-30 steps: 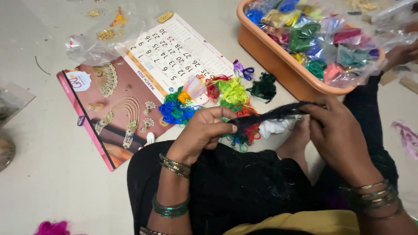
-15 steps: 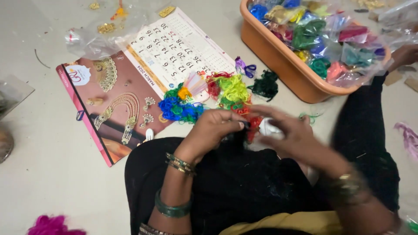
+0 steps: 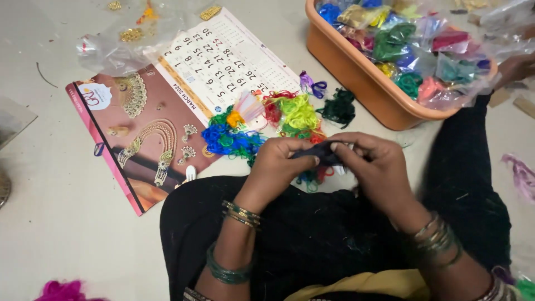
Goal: The person sits on the floor and ties black thread around bundles of colorful wool yarn, wrapping and securing each bundle by hand on their lap. They then pick up and separate red yarn strands, continuing to handle the yarn bundles.
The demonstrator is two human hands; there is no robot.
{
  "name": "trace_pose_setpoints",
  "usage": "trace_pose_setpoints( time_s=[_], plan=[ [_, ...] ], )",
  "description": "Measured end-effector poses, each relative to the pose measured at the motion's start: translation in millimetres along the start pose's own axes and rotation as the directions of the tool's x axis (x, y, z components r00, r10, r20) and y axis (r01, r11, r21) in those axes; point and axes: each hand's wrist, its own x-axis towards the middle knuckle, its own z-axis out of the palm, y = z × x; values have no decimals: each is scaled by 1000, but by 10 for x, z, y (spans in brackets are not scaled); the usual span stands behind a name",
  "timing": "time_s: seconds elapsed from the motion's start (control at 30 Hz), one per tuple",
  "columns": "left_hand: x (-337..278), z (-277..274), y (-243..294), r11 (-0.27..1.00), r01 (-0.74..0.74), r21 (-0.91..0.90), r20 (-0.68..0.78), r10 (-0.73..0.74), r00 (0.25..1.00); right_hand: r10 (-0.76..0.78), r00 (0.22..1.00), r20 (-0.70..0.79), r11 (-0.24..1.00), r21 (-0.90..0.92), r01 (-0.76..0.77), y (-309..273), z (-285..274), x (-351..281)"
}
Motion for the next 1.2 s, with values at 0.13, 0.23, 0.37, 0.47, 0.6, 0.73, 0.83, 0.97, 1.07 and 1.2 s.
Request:
trace_pose_setpoints(
  time_s=[0.13,0.23,0.37,0.47,0.6,0.73,0.83,0.97,1.07,1.2],
  plan=[
    [-68,-11,8,1000,-1,31,-72,3,997,-42,998,-55,987,-155,33,-199,81,-72],
    [-86,3,12,933,12,359,-5,-12,1000,-132,989,-63,977,-178,119,-333,80,-106],
    [-103,10,77,982,23,189,170,-55,984,6,996,-90,991,-130,-18,-434,37,-124],
    [-116,-6,207,977,179,115,97,-190,977,114,991,-66,988,-99,-121,-381,-55,-117],
    [-143,-88,187,967,92,-239,101,-69,992,189,974,126,981,-63,-183,-275,-213,-59],
    [-192,-130,395,960,208,-186,-38,-218,975,289,923,252,957,-74,-280,124,-527,-17],
    [-147,-196,230,966,257,9,-124,-254,959,340,900,274,936,-3,-353,480,-716,46],
    [-73,-240,-79,940,62,335,-182,0,983,294,955,27,643,-745,-177,439,-780,69],
    [-75,-199,-118,942,64,329,-117,-27,993,190,972,142,822,-565,-78,230,-515,156],
    [-69,-5,76,956,160,248,-7,-163,987,-397,793,462,904,49,424,-16,172,143]
  ],
)
